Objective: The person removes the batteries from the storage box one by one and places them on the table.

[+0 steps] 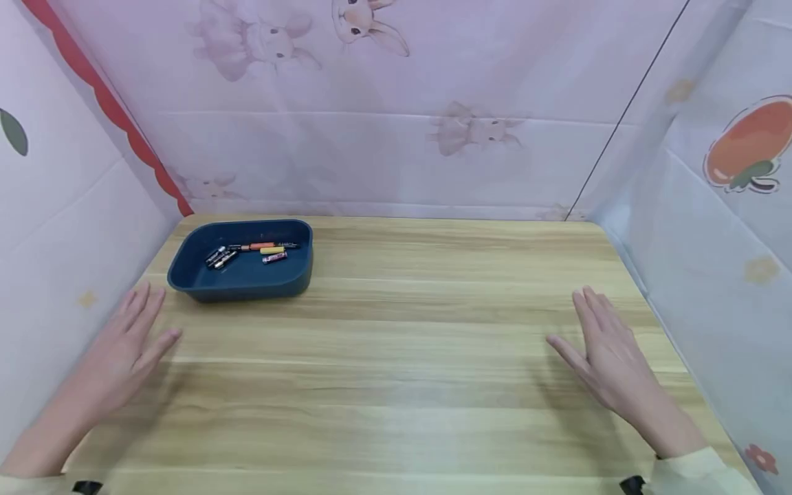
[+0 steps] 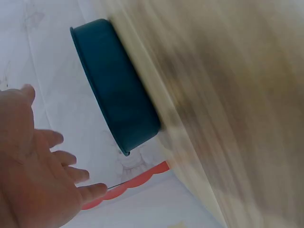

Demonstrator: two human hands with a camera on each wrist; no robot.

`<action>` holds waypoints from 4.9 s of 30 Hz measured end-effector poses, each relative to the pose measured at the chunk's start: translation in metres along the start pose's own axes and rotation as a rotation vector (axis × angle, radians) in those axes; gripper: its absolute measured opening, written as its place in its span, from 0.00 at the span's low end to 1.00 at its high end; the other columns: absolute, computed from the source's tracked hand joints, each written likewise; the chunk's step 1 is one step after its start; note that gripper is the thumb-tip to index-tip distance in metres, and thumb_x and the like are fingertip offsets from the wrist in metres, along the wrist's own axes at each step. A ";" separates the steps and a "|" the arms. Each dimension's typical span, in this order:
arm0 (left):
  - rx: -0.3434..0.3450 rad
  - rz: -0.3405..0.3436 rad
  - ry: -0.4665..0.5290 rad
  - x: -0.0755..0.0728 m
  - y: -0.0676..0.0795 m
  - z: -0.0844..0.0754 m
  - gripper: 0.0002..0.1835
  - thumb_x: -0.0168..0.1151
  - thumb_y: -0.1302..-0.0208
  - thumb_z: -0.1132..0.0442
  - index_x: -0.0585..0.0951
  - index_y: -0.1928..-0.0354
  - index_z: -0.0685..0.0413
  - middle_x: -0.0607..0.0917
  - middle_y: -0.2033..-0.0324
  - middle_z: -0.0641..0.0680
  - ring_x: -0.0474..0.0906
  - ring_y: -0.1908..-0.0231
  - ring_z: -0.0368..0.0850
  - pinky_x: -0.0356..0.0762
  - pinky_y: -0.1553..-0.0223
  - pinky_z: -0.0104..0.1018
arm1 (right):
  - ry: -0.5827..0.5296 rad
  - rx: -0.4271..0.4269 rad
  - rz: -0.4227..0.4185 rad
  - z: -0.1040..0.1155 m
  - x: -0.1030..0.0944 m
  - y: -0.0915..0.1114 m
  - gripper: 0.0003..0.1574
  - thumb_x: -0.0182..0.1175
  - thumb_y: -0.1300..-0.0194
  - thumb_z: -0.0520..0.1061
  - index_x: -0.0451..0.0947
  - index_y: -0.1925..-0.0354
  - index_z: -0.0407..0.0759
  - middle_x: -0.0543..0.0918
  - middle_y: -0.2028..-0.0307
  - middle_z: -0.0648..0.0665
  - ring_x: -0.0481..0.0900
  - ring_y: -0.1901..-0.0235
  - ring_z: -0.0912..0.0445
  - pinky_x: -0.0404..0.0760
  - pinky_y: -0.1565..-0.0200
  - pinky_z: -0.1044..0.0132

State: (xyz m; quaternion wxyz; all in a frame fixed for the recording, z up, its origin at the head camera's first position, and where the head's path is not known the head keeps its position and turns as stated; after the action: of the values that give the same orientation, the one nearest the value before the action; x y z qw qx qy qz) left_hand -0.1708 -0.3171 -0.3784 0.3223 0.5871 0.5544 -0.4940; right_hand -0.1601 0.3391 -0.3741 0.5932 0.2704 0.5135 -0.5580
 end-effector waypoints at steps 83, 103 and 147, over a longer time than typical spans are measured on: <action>-0.606 -0.169 0.798 0.044 -0.109 0.065 0.27 0.38 0.16 0.57 0.60 0.20 0.53 0.58 0.21 0.56 0.50 0.22 0.49 0.51 0.23 0.44 | -1.142 0.320 0.132 0.253 0.207 -0.230 0.25 0.52 0.22 0.32 0.71 0.30 0.31 0.80 0.52 0.25 0.79 0.63 0.41 0.83 0.56 0.51; -0.382 -0.058 0.711 0.053 -0.111 0.016 0.28 0.45 0.17 0.64 0.58 0.21 0.63 0.65 0.26 0.67 0.62 0.29 0.57 0.62 0.26 0.51 | -1.081 0.304 0.122 0.208 0.184 -0.206 0.26 0.54 0.23 0.31 0.72 0.30 0.31 0.80 0.60 0.35 0.81 0.64 0.41 0.84 0.59 0.56; -0.294 0.087 0.735 0.082 -0.064 -0.087 0.30 0.47 0.18 0.67 0.55 0.20 0.62 0.62 0.29 0.68 0.63 0.32 0.60 0.64 0.28 0.55 | -1.087 0.322 0.175 0.147 0.133 -0.104 0.29 0.52 0.23 0.30 0.65 0.28 0.27 0.76 0.56 0.34 0.79 0.66 0.55 0.85 0.60 0.65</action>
State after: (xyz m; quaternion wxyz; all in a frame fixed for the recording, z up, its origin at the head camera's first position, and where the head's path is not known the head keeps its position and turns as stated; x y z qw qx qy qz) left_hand -0.2216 -0.1976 -0.4176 0.2038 0.6954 0.6721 -0.1523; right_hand -0.2323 0.1330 -0.4208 0.7673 0.0730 0.0188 -0.6369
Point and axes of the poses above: each hand's wrist, its own y-axis away from the middle knuckle, its own x-axis out of the palm, z = x × y, the point moved 8 cm from there along -y, towards the middle knuckle
